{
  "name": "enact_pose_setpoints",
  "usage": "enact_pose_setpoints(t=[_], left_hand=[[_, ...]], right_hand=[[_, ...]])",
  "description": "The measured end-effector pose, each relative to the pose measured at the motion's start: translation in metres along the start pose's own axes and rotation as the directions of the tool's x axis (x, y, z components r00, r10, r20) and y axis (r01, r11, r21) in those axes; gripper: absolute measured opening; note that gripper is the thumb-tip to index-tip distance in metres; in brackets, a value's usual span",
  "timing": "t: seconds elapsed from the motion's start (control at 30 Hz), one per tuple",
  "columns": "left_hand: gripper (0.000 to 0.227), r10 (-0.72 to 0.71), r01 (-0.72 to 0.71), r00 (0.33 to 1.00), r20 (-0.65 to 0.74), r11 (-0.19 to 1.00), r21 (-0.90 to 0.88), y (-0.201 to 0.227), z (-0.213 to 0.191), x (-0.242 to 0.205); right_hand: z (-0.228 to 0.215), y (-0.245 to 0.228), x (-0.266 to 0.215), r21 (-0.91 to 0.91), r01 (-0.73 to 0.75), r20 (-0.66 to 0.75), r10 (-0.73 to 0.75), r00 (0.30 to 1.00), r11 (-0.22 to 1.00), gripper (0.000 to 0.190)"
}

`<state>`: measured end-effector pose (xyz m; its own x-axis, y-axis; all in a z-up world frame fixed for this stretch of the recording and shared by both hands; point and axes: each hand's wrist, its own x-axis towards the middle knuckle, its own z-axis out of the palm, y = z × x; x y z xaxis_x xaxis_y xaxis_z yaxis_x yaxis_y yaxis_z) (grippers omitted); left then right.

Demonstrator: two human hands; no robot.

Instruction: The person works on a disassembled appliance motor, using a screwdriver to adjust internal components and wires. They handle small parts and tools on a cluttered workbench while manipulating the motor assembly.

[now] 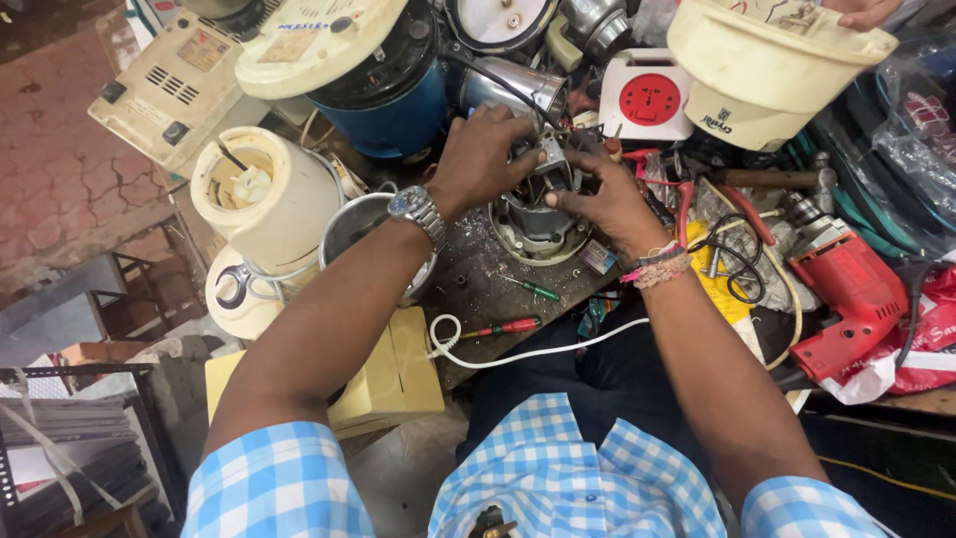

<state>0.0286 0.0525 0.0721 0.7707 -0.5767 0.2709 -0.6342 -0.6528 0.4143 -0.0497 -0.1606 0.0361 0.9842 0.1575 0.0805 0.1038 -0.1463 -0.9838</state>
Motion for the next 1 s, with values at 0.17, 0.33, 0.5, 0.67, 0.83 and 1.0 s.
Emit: enact_pose_setpoints(t=[0.17, 0.33, 0.5, 0.67, 0.83, 1.0], left_hand=[[0.030, -0.061, 0.062, 0.997, 0.054, 0.998, -0.011, -0.001, 0.003, 0.001], [0.032, -0.053, 0.054, 0.998, 0.045, 0.998, -0.019, -0.001, 0.004, 0.001], [0.035, -0.041, 0.042, 0.999, 0.023, 0.999, -0.027, -0.002, 0.005, 0.001], [0.033, -0.047, 0.047, 0.998, 0.053, 0.999, -0.015, -0.001, 0.005, -0.001], [0.031, -0.033, 0.034, 0.998, 0.049, 0.999, -0.020, -0.001, 0.003, 0.001], [0.035, 0.008, -0.008, 1.000, 0.016, 1.000, -0.010, 0.000, 0.005, 0.001]], right_hand=[[0.008, 0.010, -0.004, -0.060, 0.025, -0.002, -0.025, 1.000, 0.998, 0.062], [0.009, 0.028, 0.002, 0.172, -0.121, -0.037, 0.130, 0.991, 0.978, 0.060], [0.012, 0.037, -0.004, 0.178, 0.024, -0.130, -0.001, 0.992, 0.984, 0.057], [0.010, 0.023, -0.003, 0.061, 0.028, -0.062, -0.024, 0.998, 0.998, 0.073], [0.009, 0.035, 0.002, -0.032, -0.011, -0.074, 0.008, 0.997, 0.999, 0.065], [0.013, 0.042, -0.010, -0.113, 0.033, -0.191, -0.054, 0.980, 0.993, 0.050]])
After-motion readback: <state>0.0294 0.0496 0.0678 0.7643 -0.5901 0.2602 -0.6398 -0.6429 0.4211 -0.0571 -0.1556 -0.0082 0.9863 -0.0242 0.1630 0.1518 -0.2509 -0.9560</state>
